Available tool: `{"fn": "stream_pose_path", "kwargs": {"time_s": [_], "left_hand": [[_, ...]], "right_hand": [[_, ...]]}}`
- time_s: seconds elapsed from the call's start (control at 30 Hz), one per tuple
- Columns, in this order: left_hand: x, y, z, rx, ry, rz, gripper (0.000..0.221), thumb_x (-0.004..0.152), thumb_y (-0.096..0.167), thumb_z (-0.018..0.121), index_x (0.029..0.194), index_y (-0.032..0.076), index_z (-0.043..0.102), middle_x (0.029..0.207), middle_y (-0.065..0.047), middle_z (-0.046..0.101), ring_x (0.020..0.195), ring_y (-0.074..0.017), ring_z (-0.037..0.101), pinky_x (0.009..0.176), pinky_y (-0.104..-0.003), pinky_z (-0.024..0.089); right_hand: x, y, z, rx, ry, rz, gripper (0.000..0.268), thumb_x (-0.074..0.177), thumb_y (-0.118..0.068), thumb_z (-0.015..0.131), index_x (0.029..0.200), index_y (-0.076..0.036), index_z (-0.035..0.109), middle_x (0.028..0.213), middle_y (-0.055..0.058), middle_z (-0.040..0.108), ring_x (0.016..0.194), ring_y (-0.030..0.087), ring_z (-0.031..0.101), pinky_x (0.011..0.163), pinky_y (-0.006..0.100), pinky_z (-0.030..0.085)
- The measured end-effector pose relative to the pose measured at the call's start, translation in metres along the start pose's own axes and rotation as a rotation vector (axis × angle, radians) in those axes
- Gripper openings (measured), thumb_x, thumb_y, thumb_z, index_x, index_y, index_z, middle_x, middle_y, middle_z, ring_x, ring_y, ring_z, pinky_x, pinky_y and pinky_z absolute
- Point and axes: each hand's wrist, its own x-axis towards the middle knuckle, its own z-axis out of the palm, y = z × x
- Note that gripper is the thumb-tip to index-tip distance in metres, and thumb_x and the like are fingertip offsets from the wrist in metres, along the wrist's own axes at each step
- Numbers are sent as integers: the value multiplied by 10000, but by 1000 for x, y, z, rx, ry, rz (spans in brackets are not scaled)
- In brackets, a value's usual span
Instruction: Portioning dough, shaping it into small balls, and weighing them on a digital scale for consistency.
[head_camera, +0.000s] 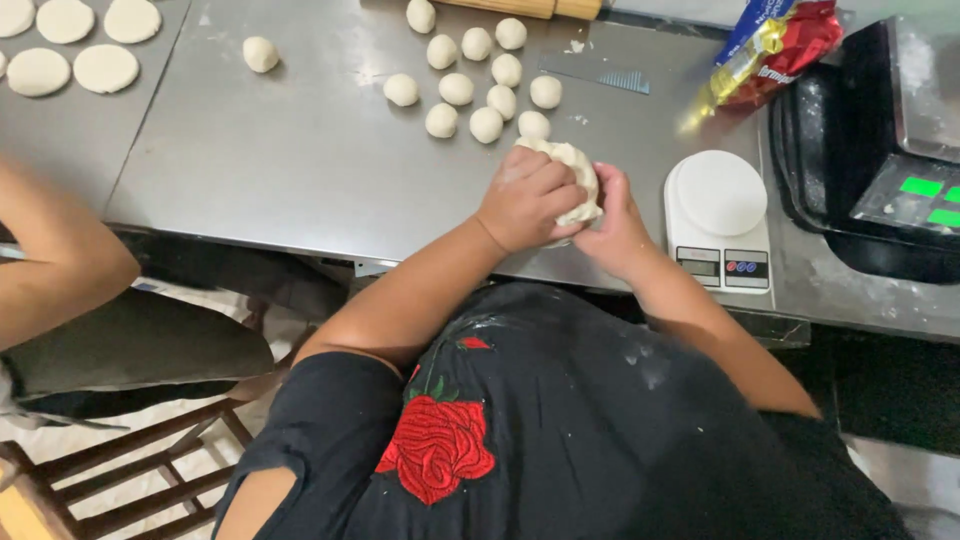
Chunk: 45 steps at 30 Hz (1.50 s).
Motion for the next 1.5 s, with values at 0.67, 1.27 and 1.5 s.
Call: {"fn": "stream_pose_path", "kwargs": {"time_s": [0.67,1.27,1.5], "left_hand": [[-24,11,-7,-207,-686,-416,1135,683,285,857,1650,221,266,1491,-150,415,1272,-421,587,1057,-540,482],[-42,16,62,163,-662,-490,467,816,374,709,1255,226,644,989,33,710,1199,-208,554,1121,-723,189],[-28,-5,65,156,-841,-601,374,836,606,690,1139,389,723,1045,99,624,1215,-203,490,1076,-645,353]], "right_hand": [[-9,8,2,-504,13,-125,551,814,-464,861,1158,-78,670,1185,119,557,1126,381,583,970,457,499],[-2,19,-8,-509,-100,140,290,720,-363,800,908,-216,636,910,0,638,970,306,698,854,417,575],[-20,-61,-83,-145,39,-255,293,762,7,791,975,-72,606,1031,120,708,965,315,698,799,394,541]]}}
